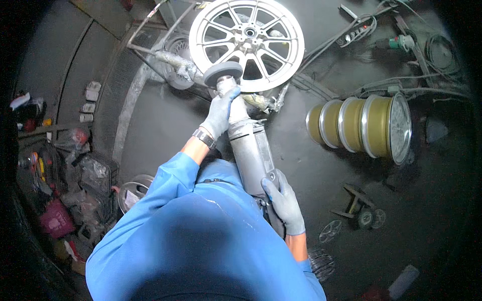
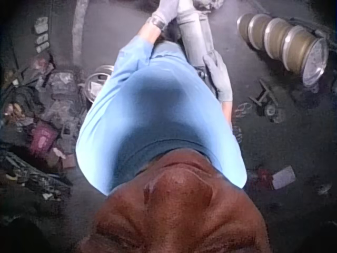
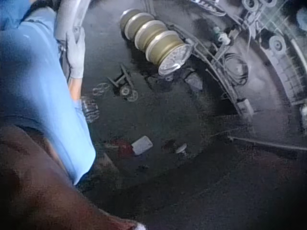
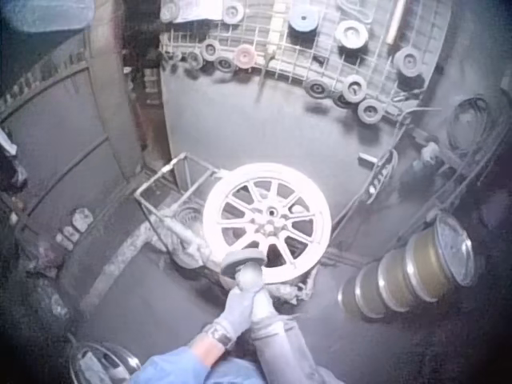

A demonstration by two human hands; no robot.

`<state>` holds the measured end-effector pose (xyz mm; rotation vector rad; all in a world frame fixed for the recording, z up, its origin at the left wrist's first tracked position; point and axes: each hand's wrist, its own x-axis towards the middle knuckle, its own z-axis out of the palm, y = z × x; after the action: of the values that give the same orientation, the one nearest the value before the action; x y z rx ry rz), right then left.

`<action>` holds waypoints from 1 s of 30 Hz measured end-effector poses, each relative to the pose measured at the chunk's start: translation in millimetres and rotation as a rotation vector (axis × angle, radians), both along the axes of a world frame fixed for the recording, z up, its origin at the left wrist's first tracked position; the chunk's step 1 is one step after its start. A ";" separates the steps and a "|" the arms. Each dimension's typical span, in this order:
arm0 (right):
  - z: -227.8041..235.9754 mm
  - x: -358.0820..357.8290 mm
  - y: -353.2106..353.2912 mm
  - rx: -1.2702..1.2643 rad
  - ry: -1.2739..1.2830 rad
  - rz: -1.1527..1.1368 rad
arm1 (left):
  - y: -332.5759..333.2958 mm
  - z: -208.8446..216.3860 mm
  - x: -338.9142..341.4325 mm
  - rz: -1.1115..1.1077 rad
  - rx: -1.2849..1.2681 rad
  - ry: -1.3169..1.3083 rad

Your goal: Grinding the surface of a car wheel using an angle grinder.

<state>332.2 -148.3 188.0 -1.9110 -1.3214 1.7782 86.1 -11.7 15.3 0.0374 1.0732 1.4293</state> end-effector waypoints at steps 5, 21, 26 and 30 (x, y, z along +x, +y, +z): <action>-55.8 -23.4 -2.3 0.162 -0.026 0.088 | -2.7 -10.8 -53.0 -0.024 0.065 0.047; -128.3 -64.7 109.9 0.121 -0.021 0.507 | -66.0 25.7 -158.4 0.130 0.132 -0.060; -124.4 -56.3 282.6 0.528 -0.218 0.153 | -60.9 26.2 -160.9 0.259 0.032 0.004; -111.6 -56.8 445.6 0.948 -0.497 -0.001 | -47.4 40.1 -151.7 0.332 -0.019 0.076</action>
<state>275.4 297.3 76.4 -1.7514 -1.8356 0.4366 -65.7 -59.1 55.5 -0.1062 1.1949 1.7256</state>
